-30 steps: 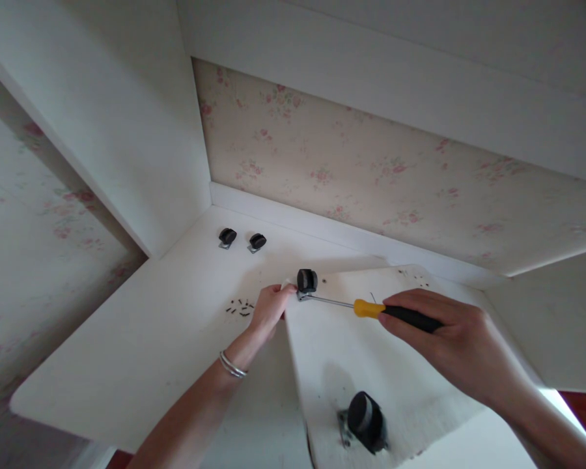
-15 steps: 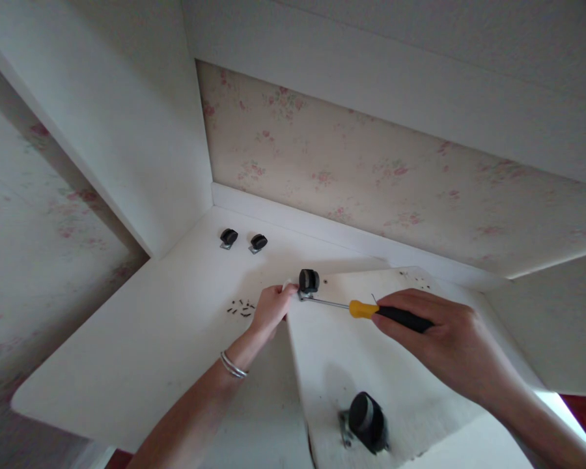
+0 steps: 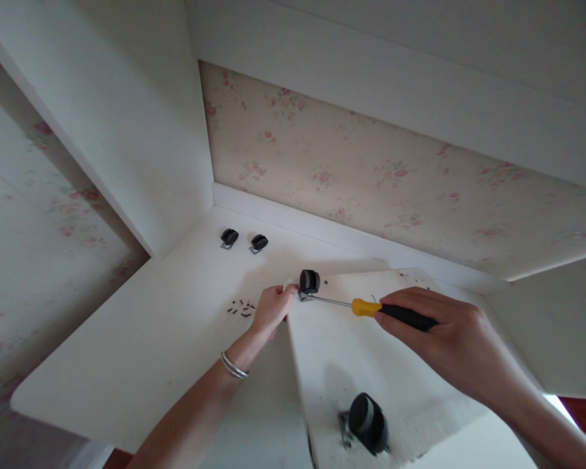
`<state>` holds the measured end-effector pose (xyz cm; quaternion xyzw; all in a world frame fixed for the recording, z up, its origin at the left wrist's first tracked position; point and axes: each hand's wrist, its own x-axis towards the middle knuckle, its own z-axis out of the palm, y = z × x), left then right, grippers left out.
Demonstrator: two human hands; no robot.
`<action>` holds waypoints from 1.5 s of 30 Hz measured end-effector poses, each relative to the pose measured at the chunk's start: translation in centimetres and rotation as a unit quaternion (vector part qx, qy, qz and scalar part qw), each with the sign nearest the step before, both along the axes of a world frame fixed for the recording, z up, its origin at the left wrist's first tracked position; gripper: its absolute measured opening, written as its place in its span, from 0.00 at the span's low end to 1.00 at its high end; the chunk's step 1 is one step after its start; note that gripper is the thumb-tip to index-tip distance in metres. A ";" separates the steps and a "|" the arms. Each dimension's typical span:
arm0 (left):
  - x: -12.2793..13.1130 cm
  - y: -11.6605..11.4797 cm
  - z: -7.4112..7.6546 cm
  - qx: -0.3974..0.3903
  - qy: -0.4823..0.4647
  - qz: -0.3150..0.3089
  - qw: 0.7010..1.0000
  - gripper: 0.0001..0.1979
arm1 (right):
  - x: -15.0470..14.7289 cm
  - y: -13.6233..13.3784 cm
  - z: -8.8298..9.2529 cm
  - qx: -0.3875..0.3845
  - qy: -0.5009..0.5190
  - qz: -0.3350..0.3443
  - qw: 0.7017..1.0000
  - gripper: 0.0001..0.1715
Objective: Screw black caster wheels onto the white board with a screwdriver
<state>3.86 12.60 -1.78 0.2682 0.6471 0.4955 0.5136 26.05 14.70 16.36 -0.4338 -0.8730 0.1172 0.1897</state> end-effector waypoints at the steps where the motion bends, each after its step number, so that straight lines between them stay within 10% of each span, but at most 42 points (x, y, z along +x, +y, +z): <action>1: 0.0 0.0 0.0 0.000 0.000 0.001 1.000 0.17 | 0.0 0.0 0.0 0.001 -0.001 0.002 1.000 0.09; 45: -0.5 -2.5 0.8 0.026 -0.061 -0.061 0.996 0.15 | -0.6 -0.8 0.2 0.028 -0.010 0.044 0.999 0.06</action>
